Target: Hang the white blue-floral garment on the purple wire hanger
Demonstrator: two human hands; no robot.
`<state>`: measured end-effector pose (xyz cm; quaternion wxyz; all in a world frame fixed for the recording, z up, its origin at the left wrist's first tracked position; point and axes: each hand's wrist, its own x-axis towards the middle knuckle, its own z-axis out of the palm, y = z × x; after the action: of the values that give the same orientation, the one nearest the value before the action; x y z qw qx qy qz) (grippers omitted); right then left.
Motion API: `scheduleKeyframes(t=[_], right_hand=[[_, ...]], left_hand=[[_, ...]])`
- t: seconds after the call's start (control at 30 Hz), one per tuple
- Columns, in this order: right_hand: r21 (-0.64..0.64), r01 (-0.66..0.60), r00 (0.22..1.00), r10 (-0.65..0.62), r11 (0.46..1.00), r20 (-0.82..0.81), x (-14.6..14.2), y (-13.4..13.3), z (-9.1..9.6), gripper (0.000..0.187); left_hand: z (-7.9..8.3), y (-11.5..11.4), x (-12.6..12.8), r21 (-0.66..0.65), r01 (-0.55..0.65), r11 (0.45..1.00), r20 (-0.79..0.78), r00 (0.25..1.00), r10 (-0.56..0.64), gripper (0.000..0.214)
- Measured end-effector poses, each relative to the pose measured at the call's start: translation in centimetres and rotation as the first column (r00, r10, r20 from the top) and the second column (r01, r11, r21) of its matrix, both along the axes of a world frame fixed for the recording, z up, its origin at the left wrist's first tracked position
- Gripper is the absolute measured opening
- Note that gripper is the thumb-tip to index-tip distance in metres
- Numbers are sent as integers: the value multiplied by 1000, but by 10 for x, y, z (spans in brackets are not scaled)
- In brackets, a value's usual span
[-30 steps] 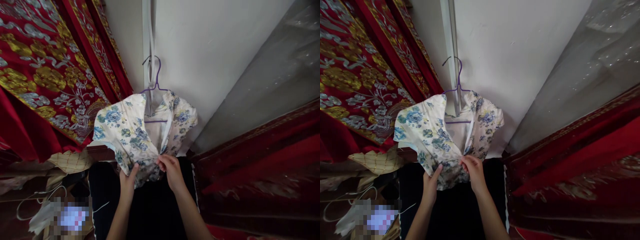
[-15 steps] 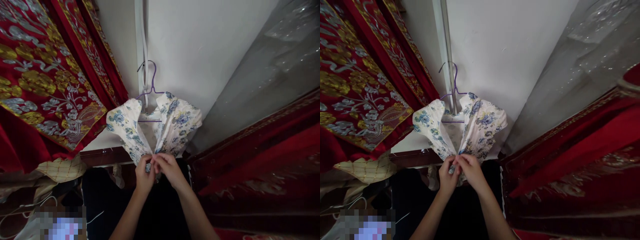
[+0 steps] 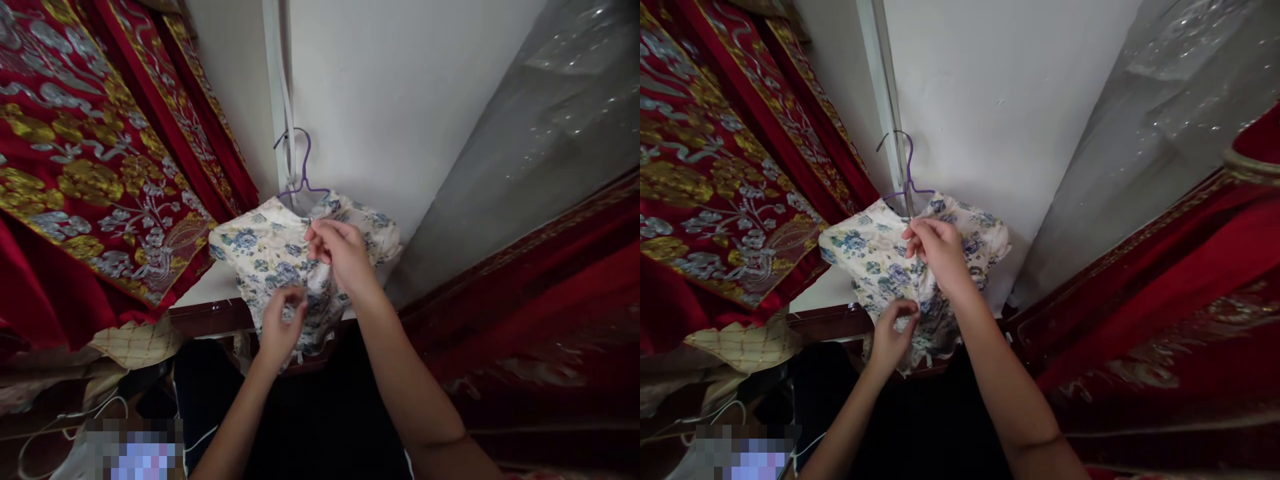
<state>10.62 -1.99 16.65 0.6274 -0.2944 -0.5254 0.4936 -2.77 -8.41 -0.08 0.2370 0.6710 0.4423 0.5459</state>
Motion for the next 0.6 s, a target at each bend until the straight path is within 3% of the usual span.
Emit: scheduleKeyframes(t=[0.13, 0.2, 0.27, 0.33, 0.47, 0.53, 0.6], right_hand=[[40, -6, 999, 4, 999, 37, -5, -11, -3, 25], [68, 4, 998, -9, 998, 64, -6, -10, -3, 25], [101, 39, 995, -48, 994, 89, -8, -5, -11, 28], [125, 106, 988, -119, 986, 103, -11, 0, -30, 30], [66, 187, 979, -192, 980, 72, -15, 4, -69, 33], [84, 184, 981, -188, 979, 47, -14, 1, -68, 32], [155, 180, 980, -190, 971, 53, -13, -2, -54, 32]], left_hand=[[97, 26, -10, 301, -74, 951, 21, 997, 71, 41], [140, 40, -9, 386, -47, 921, -52, 996, 73, 33], [167, 49, -8, 421, -8, 907, -161, 983, 84, 18], [180, 53, -8, 453, -3, 891, -248, 960, 130, 16], [191, 46, -14, 512, 19, 859, -316, 934, 168, 16], [196, 43, -19, 495, 93, 864, -383, 916, 121, 13], [198, 44, -21, 451, 176, 875, -467, 882, 64, 14]])
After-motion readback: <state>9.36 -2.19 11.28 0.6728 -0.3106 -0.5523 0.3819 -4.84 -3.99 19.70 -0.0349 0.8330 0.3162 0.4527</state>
